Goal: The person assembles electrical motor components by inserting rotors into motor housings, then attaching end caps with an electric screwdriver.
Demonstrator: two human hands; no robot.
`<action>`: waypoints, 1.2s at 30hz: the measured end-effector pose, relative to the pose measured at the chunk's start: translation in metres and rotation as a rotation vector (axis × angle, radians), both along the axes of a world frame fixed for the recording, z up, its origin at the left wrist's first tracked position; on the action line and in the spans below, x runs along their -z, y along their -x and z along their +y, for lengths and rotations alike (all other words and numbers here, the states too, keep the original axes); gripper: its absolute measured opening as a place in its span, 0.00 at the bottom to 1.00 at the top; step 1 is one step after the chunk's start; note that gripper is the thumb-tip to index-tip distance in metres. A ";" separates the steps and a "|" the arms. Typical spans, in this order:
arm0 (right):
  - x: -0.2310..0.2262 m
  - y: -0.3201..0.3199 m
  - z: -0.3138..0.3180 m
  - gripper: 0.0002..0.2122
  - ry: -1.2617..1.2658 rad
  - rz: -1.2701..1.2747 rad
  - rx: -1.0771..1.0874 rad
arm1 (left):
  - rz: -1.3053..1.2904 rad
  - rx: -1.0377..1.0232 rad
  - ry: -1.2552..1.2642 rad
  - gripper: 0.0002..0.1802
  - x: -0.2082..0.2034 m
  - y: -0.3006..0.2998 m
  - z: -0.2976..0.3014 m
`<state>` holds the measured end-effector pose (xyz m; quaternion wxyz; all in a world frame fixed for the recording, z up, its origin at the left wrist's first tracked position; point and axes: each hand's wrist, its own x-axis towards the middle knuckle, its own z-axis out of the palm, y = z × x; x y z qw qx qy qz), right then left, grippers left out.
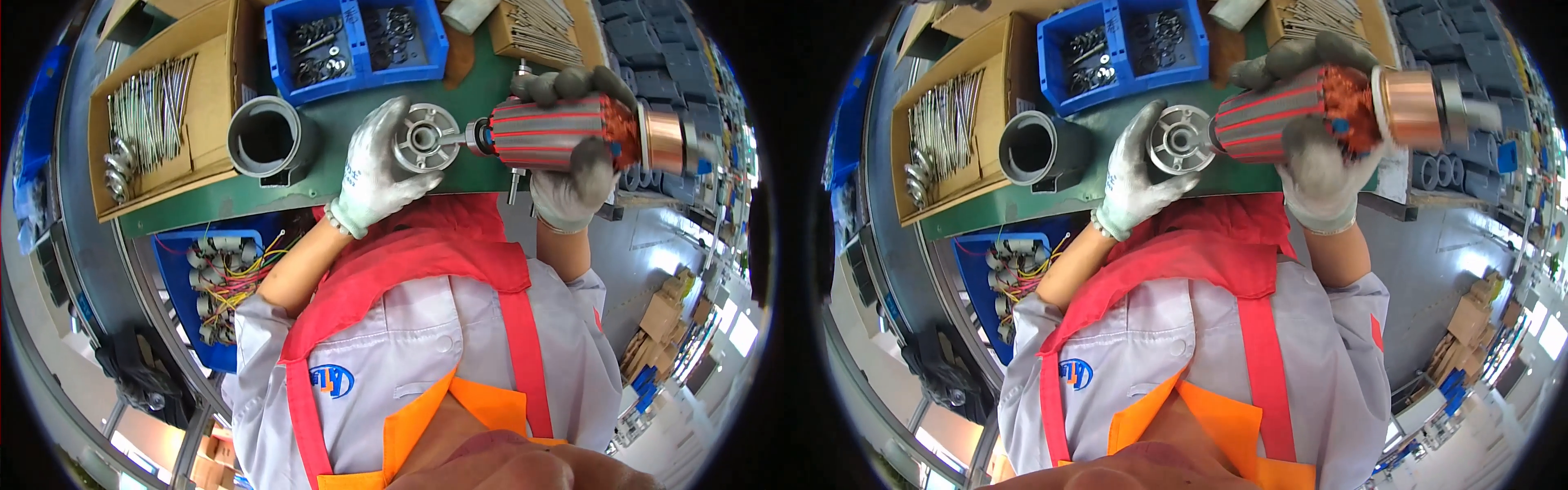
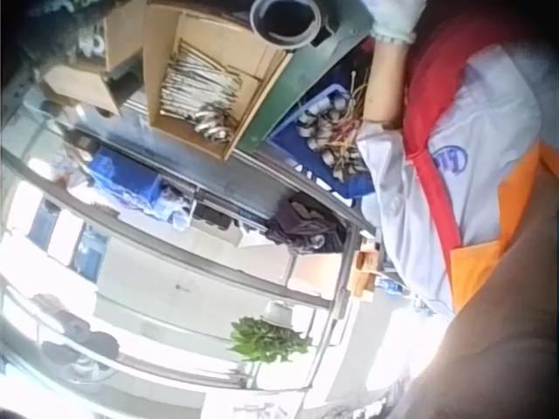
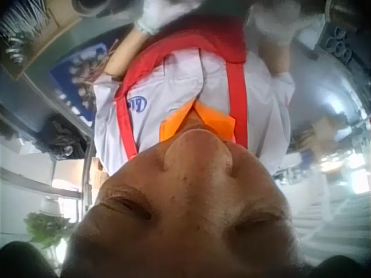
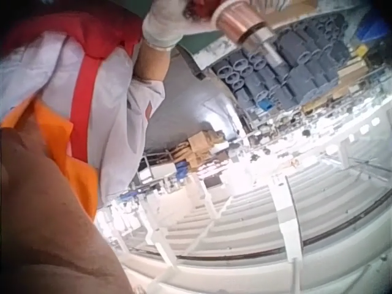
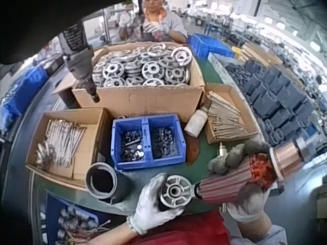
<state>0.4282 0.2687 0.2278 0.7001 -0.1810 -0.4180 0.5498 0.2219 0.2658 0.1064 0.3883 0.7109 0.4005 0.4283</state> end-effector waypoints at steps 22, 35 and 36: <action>0.045 0.031 0.019 0.32 -0.214 -0.844 -0.060 | -0.016 -0.095 -0.128 0.49 0.005 -0.007 0.000; 0.033 0.020 0.022 0.41 -0.156 -1.182 -0.126 | -0.114 -0.034 -0.123 0.49 0.011 -0.009 0.005; 0.029 0.020 0.023 0.43 0.122 -0.899 -0.072 | -0.113 -0.062 -0.116 0.49 0.013 -0.008 0.002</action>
